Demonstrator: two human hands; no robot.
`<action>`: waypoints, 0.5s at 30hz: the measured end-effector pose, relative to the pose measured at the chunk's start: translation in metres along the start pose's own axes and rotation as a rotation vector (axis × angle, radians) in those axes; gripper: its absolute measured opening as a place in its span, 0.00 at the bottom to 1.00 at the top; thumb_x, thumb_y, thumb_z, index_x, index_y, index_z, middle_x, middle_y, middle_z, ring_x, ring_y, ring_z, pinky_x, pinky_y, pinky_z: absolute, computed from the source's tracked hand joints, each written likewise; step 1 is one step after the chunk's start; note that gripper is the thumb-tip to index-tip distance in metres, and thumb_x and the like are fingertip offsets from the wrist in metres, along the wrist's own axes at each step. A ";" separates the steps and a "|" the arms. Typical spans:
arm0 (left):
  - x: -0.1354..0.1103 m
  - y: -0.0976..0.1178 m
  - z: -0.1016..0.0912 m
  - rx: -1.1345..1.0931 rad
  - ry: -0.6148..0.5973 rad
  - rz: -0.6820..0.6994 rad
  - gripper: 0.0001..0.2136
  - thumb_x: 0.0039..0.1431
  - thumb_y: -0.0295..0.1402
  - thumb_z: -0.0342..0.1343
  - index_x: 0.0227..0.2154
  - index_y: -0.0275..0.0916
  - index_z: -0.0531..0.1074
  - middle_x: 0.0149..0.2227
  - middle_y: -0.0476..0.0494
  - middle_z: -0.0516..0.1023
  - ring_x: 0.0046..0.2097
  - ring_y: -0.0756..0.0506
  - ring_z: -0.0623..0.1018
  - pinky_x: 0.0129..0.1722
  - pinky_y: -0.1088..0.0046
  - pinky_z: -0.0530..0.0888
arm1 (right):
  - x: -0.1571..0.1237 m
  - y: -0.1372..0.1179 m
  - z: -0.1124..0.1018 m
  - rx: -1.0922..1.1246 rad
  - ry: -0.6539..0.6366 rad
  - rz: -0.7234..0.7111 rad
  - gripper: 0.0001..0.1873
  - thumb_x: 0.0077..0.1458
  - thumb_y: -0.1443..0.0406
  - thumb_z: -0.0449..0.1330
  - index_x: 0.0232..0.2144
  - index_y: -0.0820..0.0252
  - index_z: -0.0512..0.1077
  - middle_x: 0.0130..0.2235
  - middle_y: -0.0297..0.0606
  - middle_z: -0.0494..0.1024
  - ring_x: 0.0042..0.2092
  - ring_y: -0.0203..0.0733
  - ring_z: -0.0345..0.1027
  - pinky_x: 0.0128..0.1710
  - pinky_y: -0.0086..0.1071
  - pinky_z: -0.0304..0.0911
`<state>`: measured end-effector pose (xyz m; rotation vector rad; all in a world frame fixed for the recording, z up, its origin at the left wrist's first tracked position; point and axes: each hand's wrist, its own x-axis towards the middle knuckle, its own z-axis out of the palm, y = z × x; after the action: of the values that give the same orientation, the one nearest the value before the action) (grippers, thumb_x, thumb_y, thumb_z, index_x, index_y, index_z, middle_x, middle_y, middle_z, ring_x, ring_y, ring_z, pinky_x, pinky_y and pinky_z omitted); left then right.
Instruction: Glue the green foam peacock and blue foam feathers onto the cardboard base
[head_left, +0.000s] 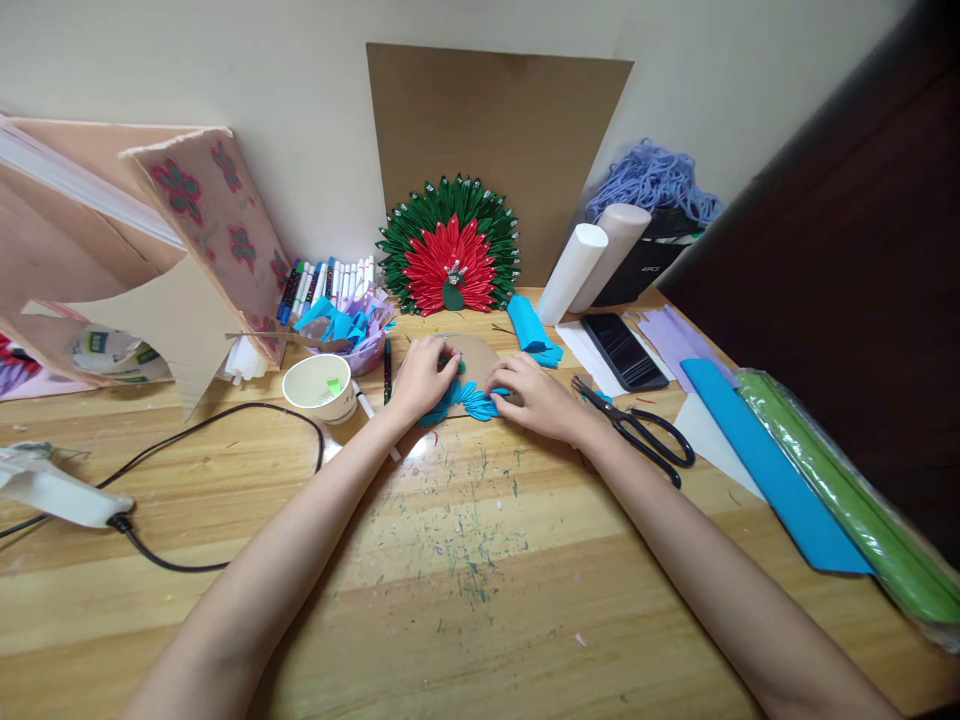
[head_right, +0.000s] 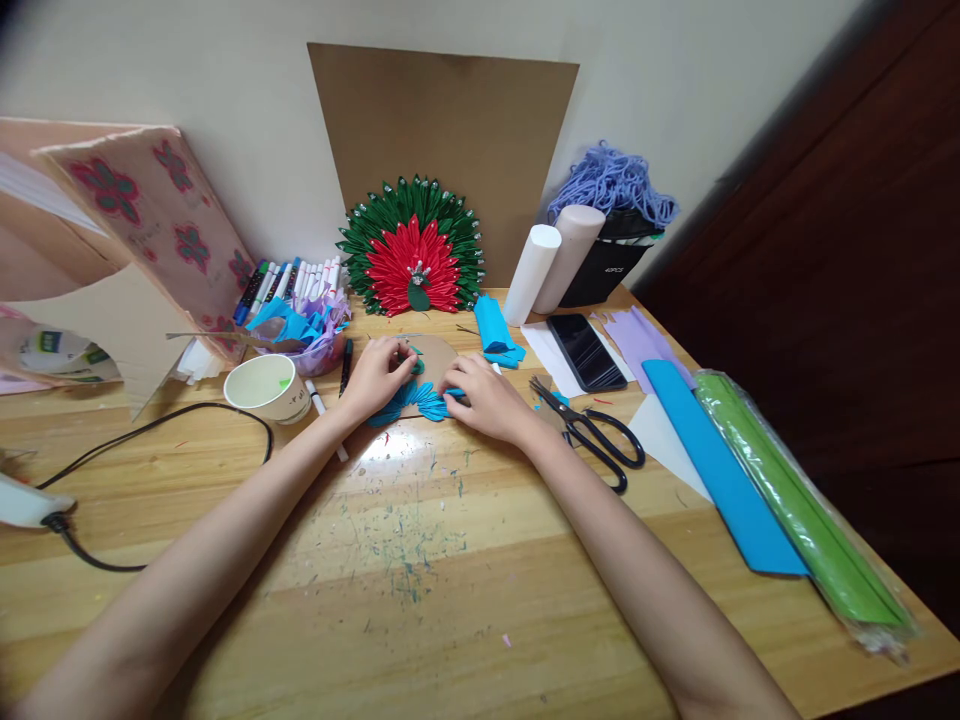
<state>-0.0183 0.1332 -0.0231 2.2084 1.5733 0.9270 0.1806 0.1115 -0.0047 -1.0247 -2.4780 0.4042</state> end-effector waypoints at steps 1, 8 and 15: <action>0.000 0.000 0.000 0.004 -0.001 -0.001 0.06 0.58 0.32 0.48 0.27 0.40 0.66 0.34 0.44 0.72 0.39 0.43 0.68 0.41 0.65 0.65 | 0.000 0.000 0.000 0.031 0.025 0.012 0.06 0.52 0.69 0.54 0.33 0.56 0.70 0.38 0.39 0.71 0.44 0.45 0.61 0.45 0.39 0.58; 0.000 -0.001 0.001 0.011 -0.007 0.003 0.05 0.57 0.31 0.48 0.27 0.40 0.66 0.34 0.45 0.72 0.40 0.43 0.68 0.41 0.66 0.65 | 0.002 -0.001 0.014 0.280 0.091 0.212 0.07 0.52 0.66 0.56 0.35 0.57 0.70 0.36 0.37 0.74 0.40 0.41 0.66 0.40 0.36 0.62; -0.001 -0.002 0.003 0.004 -0.005 0.006 0.05 0.57 0.31 0.49 0.27 0.40 0.66 0.33 0.45 0.71 0.39 0.43 0.68 0.40 0.65 0.65 | 0.006 -0.005 0.024 0.306 0.127 0.250 0.06 0.51 0.68 0.57 0.35 0.57 0.70 0.32 0.35 0.75 0.39 0.41 0.66 0.39 0.35 0.60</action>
<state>-0.0181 0.1337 -0.0269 2.2179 1.5681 0.9211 0.1624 0.1098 -0.0218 -1.1900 -2.1000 0.7451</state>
